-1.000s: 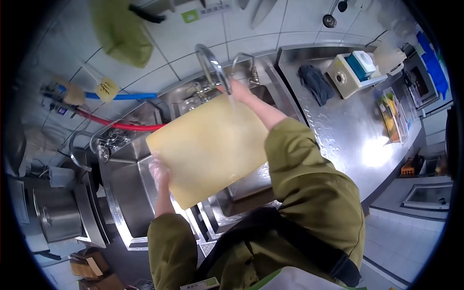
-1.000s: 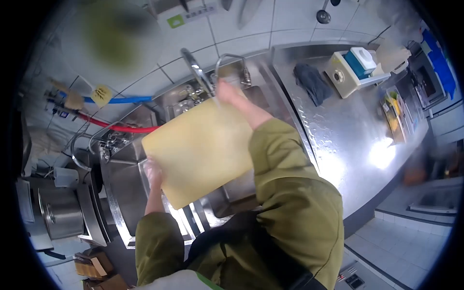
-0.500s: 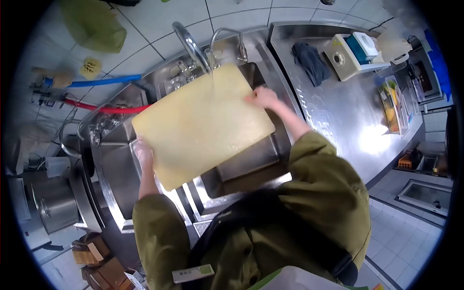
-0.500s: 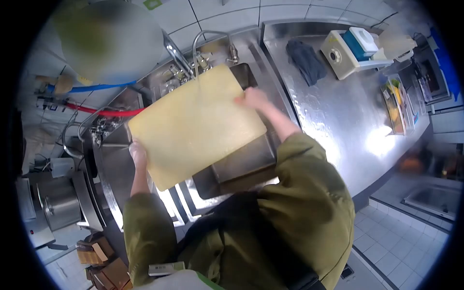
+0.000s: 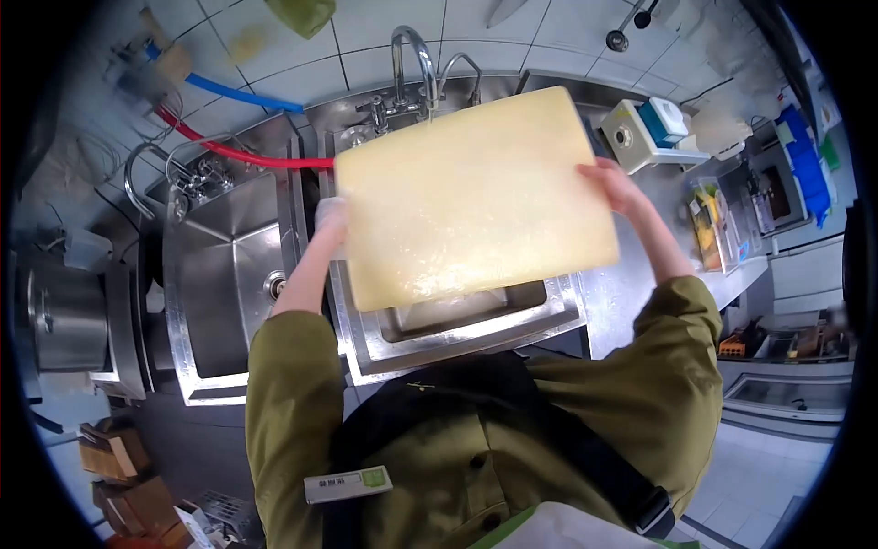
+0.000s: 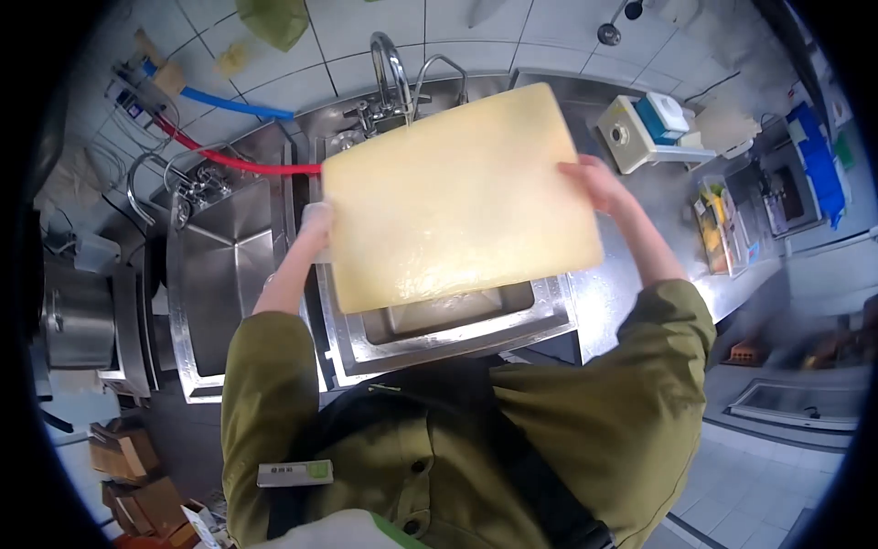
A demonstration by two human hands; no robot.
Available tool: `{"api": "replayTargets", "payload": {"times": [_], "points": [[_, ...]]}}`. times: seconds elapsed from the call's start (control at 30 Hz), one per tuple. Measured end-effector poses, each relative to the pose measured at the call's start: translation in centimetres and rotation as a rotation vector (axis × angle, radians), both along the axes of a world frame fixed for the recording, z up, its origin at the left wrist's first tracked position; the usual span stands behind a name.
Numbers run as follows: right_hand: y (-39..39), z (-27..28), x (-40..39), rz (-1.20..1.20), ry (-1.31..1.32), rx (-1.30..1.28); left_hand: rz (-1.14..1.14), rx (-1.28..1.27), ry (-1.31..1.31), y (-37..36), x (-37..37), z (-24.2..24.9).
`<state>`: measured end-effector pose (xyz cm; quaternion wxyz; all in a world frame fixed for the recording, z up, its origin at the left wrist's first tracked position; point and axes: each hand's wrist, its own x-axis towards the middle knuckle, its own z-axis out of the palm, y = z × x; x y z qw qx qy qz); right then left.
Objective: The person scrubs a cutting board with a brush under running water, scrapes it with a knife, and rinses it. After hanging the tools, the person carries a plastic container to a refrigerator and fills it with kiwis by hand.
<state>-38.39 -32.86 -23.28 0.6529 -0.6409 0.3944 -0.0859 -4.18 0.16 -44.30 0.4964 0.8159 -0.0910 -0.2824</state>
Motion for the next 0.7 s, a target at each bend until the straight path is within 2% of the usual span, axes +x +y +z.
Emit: {"api": "replayTargets", "payload": {"times": [0.03,0.1,0.2,0.27,0.37,0.43,0.47,0.5,0.53,0.6,0.63,0.67,0.7], "points": [[0.4,2.4,-0.6,0.008,-0.026,-0.065,0.03,-0.091,0.105,-1.5,-1.7,0.8],[1.5,6.7,-1.1,0.0,-0.06,-0.174,0.025,0.029,0.016,-4.7,-2.7,-2.1],[6.6,12.5,1.6,0.034,-0.007,-0.312,-0.182,0.151,-0.064,-5.8,-9.1,9.5],[8.8,12.7,4.2,0.054,0.015,-0.35,-0.499,0.14,-0.553,-7.2,-10.2,8.0],[9.6,9.5,7.5,0.112,0.112,-0.346,-0.49,-0.245,-0.124,-6.0,-14.5,12.6],[10.8,7.8,9.1,0.097,0.172,-0.267,-0.542,-0.457,0.072,-3.5,-17.3,18.9],[11.3,6.7,9.8,0.059,0.175,-0.205,-0.595,-0.497,0.11,-2.3,-18.6,22.0],[11.8,5.7,10.4,0.085,0.248,-0.224,-0.61,-0.663,0.102,-2.4,-19.8,22.2],[12.3,4.6,10.9,0.111,0.319,-0.236,-0.785,-0.46,0.084,-3.2,-19.5,21.3],[13.1,1.5,11.9,0.109,0.29,-0.073,-0.876,-0.008,-0.143,-2.2,-19.7,23.5],[14.0,0.9,12.1,0.151,0.282,-0.057,-0.866,0.062,-0.111,-2.6,-19.4,22.2],[14.7,0.4,12.2,0.195,0.274,-0.044,-0.792,0.142,-0.316,-2.8,-19.2,20.2],[15.2,-0.3,12.4,0.144,0.209,0.105,-0.794,0.139,-0.311,-2.0,-18.3,18.5]]}}
